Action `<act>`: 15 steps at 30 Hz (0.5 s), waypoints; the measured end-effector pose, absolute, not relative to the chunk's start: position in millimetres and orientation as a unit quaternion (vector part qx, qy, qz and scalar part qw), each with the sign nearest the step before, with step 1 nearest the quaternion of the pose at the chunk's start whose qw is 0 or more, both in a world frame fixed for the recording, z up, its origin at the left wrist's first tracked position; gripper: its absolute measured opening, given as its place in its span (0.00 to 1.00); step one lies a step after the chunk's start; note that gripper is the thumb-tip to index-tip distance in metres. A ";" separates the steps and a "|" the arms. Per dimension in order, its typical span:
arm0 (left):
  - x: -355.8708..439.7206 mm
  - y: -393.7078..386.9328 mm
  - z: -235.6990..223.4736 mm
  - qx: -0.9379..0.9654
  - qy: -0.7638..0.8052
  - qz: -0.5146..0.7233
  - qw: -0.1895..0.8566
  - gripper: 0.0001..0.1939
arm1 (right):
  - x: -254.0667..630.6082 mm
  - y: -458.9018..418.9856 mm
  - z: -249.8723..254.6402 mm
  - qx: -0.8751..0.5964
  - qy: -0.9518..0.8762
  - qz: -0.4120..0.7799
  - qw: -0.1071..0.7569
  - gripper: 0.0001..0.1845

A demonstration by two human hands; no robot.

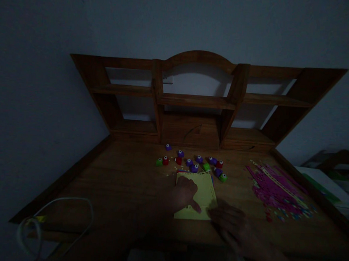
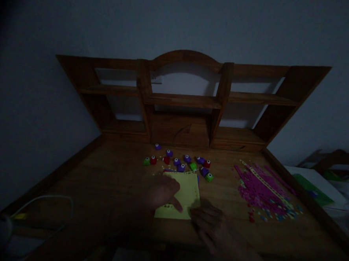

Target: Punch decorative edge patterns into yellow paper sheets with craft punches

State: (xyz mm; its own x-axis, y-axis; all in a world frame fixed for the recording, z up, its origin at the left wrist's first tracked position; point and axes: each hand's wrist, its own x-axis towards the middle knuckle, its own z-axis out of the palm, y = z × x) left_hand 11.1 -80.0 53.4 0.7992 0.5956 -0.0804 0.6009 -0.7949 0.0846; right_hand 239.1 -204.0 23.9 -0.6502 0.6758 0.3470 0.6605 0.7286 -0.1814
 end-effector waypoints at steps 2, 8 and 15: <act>10.0 -75.4 42.2 0.947 0.314 -0.010 0.064 0.29 | 245.7 -206.1 23.5 -0.369 -0.909 0.010 0.192 0.21; 12.1 -66.6 28.2 0.951 0.304 -0.029 0.054 0.35 | 252.6 -208.0 29.0 -0.382 -0.895 -0.007 0.231 0.19; 5.9 -79.7 49.7 0.954 0.300 -0.002 -0.007 0.31 | 220.0 -201.6 21.0 -0.381 -0.899 0.032 0.215 0.33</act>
